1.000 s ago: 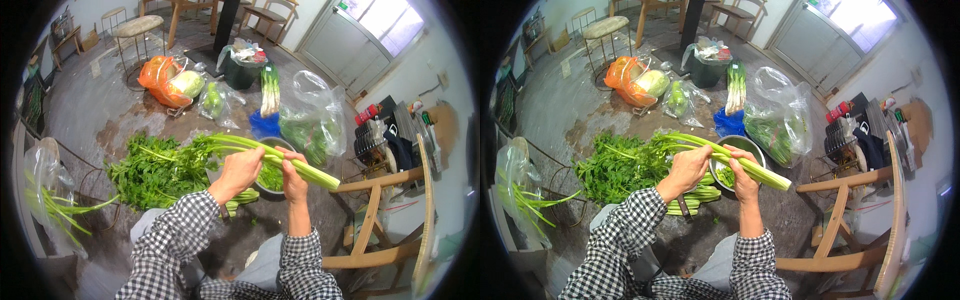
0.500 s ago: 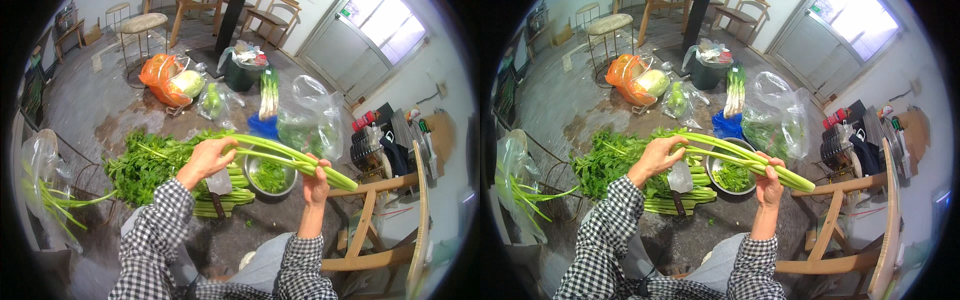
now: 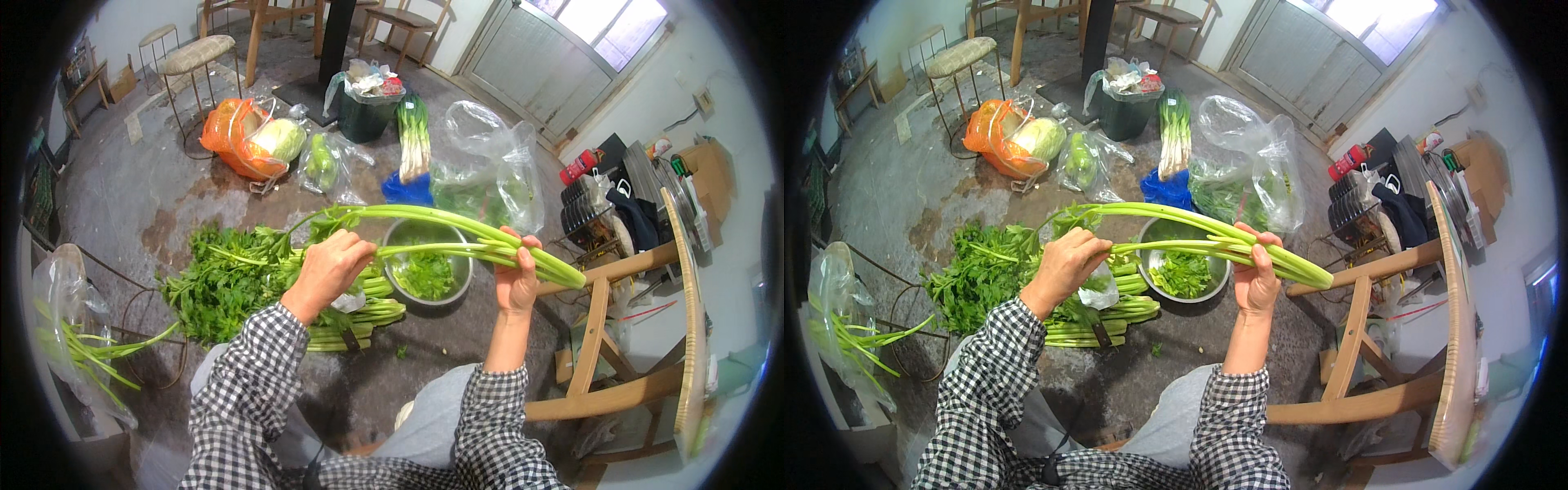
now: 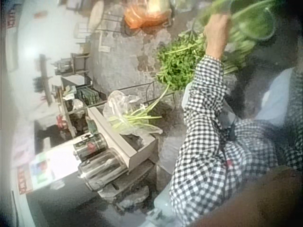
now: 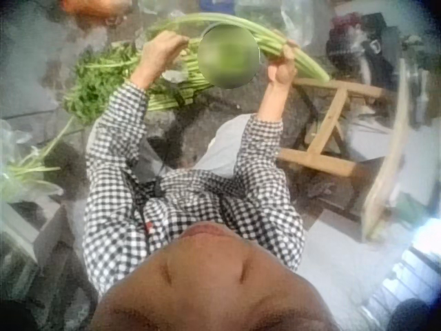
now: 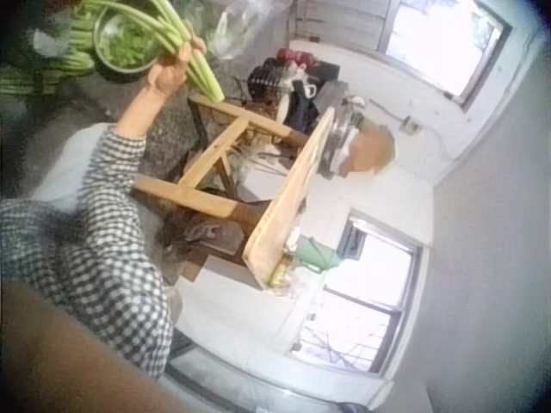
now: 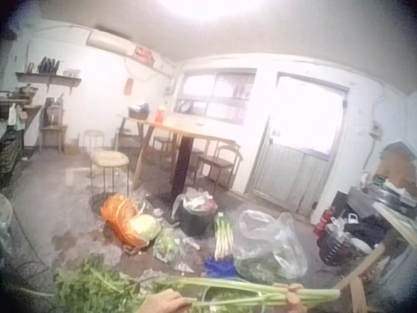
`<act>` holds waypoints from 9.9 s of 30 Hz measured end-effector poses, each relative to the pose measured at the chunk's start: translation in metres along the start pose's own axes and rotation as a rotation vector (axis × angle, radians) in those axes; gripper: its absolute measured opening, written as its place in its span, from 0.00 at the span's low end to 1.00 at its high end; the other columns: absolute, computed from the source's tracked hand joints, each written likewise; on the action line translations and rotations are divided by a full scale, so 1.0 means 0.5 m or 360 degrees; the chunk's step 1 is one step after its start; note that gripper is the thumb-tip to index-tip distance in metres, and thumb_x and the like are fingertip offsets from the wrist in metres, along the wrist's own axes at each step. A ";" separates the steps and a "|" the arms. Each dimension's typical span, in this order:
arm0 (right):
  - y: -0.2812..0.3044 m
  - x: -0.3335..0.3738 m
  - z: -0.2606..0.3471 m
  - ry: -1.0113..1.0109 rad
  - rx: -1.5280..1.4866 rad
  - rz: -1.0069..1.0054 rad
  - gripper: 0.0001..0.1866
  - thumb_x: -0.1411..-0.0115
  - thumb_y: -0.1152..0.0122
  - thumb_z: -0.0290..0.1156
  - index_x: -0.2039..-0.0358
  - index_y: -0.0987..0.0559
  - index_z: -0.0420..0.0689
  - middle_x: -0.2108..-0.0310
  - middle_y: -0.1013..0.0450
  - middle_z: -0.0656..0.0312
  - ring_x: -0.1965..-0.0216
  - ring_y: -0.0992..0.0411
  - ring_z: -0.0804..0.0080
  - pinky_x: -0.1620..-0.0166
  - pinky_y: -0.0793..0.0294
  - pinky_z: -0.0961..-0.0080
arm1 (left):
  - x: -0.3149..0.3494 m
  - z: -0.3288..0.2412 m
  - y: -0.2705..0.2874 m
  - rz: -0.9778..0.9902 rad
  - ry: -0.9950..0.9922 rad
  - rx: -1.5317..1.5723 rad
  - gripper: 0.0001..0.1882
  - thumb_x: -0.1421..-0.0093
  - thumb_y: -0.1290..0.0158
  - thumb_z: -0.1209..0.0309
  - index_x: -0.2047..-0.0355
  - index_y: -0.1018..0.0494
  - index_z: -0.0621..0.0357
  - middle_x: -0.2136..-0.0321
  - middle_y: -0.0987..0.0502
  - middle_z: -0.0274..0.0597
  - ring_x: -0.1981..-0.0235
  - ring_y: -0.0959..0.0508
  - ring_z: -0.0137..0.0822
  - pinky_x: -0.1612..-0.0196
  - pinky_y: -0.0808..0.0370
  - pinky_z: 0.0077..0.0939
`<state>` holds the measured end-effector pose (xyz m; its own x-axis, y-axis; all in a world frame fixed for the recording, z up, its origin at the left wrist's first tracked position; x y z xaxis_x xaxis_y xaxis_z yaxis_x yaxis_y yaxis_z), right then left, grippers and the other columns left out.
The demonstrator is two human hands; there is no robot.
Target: The person unpacks a bundle of celery, removes the leaves by hand, and places them in a metal bowl. They then use a knife to trim the ends of the celery stalks and continue trimming more stalks.
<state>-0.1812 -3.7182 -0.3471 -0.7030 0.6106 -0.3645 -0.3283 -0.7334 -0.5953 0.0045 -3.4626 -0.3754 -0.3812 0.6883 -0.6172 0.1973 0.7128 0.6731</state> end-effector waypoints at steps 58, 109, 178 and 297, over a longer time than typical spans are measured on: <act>0.034 -0.023 0.001 0.0012 0.0274 -0.0243 0.13 0.40 0.41 0.29 0.55 0.28 0.45 0.53 0.26 0.47 0.54 0.24 0.52 0.51 0.21 0.56 | 0.031 -0.048 -0.078 0.1004 0.0943 0.2399 0.14 0.37 0.44 0.68 0.54 0.23 0.63 0.67 0.20 0.36 0.64 0.24 0.24 0.57 0.29 0.19; 0.085 -0.016 0.039 0.0227 -0.0052 -0.0220 0.12 0.43 0.40 0.28 0.58 0.26 0.52 0.51 0.27 0.54 0.51 0.27 0.60 0.46 0.25 0.58 | -0.023 0.025 0.085 -0.0186 0.0387 0.0831 0.07 0.45 0.55 0.79 0.69 0.26 0.65 0.79 0.26 0.43 0.79 0.27 0.32 0.73 0.31 0.28; 0.103 -0.027 0.046 0.0574 0.0079 -0.0899 0.10 0.39 0.42 0.31 0.56 0.27 0.46 0.55 0.25 0.51 0.58 0.24 0.63 0.60 0.18 0.74 | 0.003 0.079 -0.093 0.0078 0.0362 0.0280 0.07 0.44 0.53 0.78 0.66 0.28 0.58 0.71 0.26 0.49 0.70 0.25 0.51 0.65 0.29 0.41; 0.153 0.012 0.140 0.0561 -0.0216 -0.0684 0.10 0.44 0.40 0.30 0.61 0.25 0.50 0.56 0.25 0.53 0.64 0.25 0.66 0.65 0.20 0.74 | -0.326 -0.034 -0.181 0.0200 0.0455 0.0920 0.12 0.38 0.45 0.67 0.60 0.23 0.64 0.68 0.25 0.39 0.64 0.26 0.33 0.57 0.30 0.27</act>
<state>-0.2546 -3.7916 -0.3443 -0.2635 0.9253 -0.2725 -0.4378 -0.3665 -0.8210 0.0334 -3.6417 -0.3290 -0.5327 0.7651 -0.3618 0.6792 0.6415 0.3565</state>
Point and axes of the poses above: each hand's wrist, its own x-axis away from the middle knuckle, its own y-axis out of the back of the hand, z = x × y, the point moved 1 cm from there along -x, towards the middle knuckle
